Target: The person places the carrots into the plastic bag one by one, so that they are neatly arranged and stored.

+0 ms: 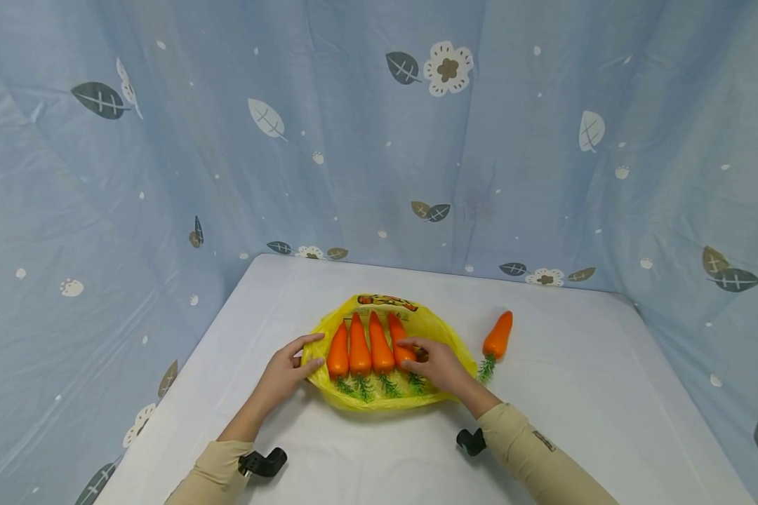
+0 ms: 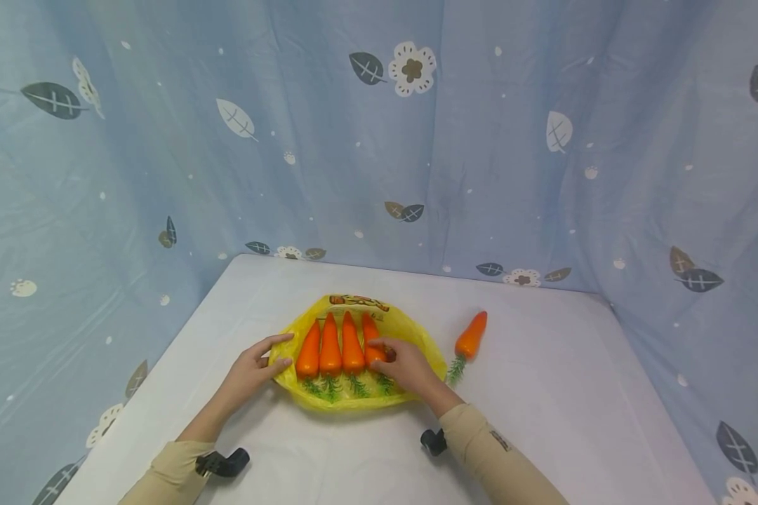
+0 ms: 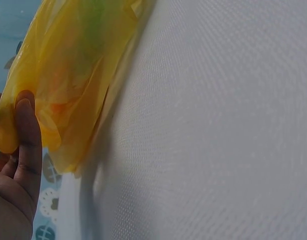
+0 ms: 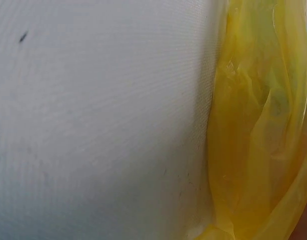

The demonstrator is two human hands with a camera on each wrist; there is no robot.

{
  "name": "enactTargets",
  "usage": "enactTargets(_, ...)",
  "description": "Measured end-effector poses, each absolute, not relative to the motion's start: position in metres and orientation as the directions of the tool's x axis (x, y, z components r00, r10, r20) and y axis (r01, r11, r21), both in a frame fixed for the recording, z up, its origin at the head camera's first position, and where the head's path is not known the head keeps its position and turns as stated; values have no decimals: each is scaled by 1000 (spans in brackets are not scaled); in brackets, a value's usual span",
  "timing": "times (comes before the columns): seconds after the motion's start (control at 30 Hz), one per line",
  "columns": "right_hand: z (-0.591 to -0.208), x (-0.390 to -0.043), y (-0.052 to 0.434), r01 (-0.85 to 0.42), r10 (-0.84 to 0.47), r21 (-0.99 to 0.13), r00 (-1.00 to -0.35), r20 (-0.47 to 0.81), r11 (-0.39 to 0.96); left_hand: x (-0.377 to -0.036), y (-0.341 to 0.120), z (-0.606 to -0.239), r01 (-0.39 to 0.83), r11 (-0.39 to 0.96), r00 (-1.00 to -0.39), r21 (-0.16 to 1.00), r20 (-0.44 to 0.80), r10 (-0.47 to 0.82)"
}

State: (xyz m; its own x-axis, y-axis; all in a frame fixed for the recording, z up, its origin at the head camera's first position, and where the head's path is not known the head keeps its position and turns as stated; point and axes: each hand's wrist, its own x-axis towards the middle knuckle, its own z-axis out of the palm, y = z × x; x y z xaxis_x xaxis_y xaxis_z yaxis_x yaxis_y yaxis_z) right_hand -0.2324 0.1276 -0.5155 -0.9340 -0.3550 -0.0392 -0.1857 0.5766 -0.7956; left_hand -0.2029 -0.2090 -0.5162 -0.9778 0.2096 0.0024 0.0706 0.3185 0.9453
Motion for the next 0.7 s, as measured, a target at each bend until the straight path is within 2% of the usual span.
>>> enactTargets(0.7,-514,-241,120,-153,-309,-781,-949,-54,606,-202,-208,-515,66,301,-979,951,3,205)
